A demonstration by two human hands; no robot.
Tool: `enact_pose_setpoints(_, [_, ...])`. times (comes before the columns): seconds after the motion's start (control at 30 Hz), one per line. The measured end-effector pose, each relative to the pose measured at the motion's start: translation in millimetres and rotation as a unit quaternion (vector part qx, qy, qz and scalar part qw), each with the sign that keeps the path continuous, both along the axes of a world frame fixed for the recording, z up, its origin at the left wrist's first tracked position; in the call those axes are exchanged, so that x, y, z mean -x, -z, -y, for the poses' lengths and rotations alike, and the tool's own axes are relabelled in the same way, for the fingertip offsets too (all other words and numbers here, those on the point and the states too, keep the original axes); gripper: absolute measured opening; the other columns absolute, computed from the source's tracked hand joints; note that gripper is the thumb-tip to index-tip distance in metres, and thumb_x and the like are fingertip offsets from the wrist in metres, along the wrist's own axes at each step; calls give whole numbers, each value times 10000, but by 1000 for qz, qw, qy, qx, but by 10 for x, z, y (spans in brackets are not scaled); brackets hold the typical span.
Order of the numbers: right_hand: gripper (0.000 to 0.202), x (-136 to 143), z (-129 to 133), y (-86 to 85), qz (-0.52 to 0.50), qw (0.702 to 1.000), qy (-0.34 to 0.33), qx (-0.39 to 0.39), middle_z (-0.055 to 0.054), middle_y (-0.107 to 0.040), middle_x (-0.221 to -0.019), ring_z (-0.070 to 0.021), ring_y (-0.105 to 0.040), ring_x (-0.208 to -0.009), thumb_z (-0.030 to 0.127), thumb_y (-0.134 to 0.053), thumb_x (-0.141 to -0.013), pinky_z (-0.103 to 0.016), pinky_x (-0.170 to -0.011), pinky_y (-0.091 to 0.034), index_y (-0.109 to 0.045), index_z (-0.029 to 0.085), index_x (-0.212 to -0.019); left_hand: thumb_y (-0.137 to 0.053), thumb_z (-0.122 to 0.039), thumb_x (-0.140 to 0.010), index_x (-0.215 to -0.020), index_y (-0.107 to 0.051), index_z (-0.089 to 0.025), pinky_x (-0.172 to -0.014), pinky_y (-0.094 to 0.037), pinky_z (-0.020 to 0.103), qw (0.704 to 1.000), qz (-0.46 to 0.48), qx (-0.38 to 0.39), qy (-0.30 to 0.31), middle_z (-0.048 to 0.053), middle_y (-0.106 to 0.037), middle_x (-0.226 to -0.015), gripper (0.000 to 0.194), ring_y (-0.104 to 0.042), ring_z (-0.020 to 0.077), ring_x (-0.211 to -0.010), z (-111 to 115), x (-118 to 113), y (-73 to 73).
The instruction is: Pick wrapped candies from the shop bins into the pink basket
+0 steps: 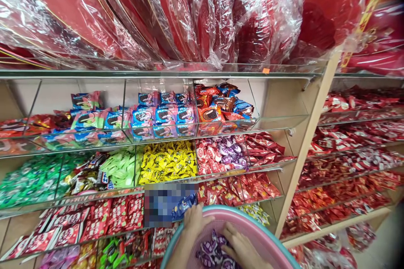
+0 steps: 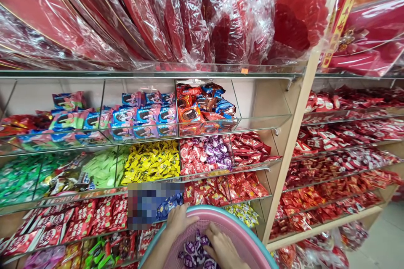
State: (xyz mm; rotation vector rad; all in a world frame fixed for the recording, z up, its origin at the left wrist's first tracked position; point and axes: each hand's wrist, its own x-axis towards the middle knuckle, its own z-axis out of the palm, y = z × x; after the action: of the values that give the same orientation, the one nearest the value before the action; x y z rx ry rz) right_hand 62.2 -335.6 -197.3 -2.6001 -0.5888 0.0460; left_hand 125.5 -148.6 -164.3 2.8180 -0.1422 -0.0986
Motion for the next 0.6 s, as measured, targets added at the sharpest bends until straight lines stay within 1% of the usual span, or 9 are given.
enact_pose_setpoints(0.1, [299, 22, -9, 3, -2, 1000, 16, 7, -75, -523, -1206, -218, -566, -1058, 275, -466, -834, -299, -879, -443, -561, 258, -1117, -510, -639, -711, -1263, -515, -182, -913, -408, 383, 1000, -4, 0, -3, 127, -617, -1140, 716, -542, 305, -1083, 7, -6, -9])
enact_pose_setpoints(0.27, [295, 22, -15, 68, 6, 1000, 30, -1, -69, -511, -1205, -212, -587, -1009, 315, -471, -836, -284, -834, -456, -546, 260, -1116, -503, -647, -712, -1248, -522, -193, -907, -406, 373, 1000, -7, -7, 1, 122, -615, -1144, 703, -543, 297, -1081, 8, -5, -7])
enact_pose_setpoints(0.33, [277, 19, -19, 38, 15, 999, 28, -17, -63, -519, -1182, -206, -590, -989, 338, -473, -843, -279, -825, -458, -550, 258, -1097, -505, -643, -714, -1243, -525, -191, -903, -405, 369, 1000, -9, -5, 0, 124, -616, -1144, 696, -544, 294, -1080, 7, -3, -9])
enact_pose_setpoints(0.37, [271, 20, -22, -7, 22, 999, 30, -27, -60, -524, -1169, -203, -590, -982, 355, -470, -850, -277, -825, -457, -552, 259, -1089, -507, -639, -716, -1246, -522, -190, -904, -404, 368, 1000, -10, -2, -1, 124, -615, -1146, 695, -543, 294, -1083, 6, 0, -11])
enact_pose_setpoints(0.4, [269, 22, -26, -73, 32, 998, 32, -39, -56, -529, -1160, -200, -590, -977, 373, -466, -857, -277, -825, -457, -553, 262, -1087, -509, -636, -717, -1254, -516, -190, -906, -403, 368, 1000, -9, 2, -2, 123, -616, -1147, 699, -542, 293, -1086, 6, 2, -13])
enact_pose_setpoints(0.47, [261, 29, -31, -270, 61, 995, 33, -66, -50, -546, -1123, -192, -593, -950, 398, -446, -876, -276, -814, -460, -558, 265, -1071, -502, -646, -718, -1269, -506, -190, -906, -401, 368, 1000, -5, 10, -5, 122, -620, -1140, 714, -543, 293, -1086, 4, 9, -13])
enact_pose_setpoints(0.53, [243, 28, -27, -539, 104, 990, 21, -96, -49, -564, -1057, -176, -596, -900, 387, -412, -902, -270, -786, -467, -569, 253, -1031, -480, -667, -722, -1272, -503, -195, -902, -400, 370, 1000, -2, 13, -8, 122, -621, -1135, 725, -543, 295, -1085, 0, 14, -5])
enact_pose_setpoints(0.6, [229, -4, -2, -854, 165, 979, 1, -123, -51, -575, -990, -164, -589, -873, 357, -397, -916, -263, -771, -468, -579, 234, -983, -461, -678, -728, -1268, -502, -208, -898, -398, 366, 1000, -3, 10, -9, 117, -619, -1135, 718, -541, 291, -1086, -4, 13, 10])
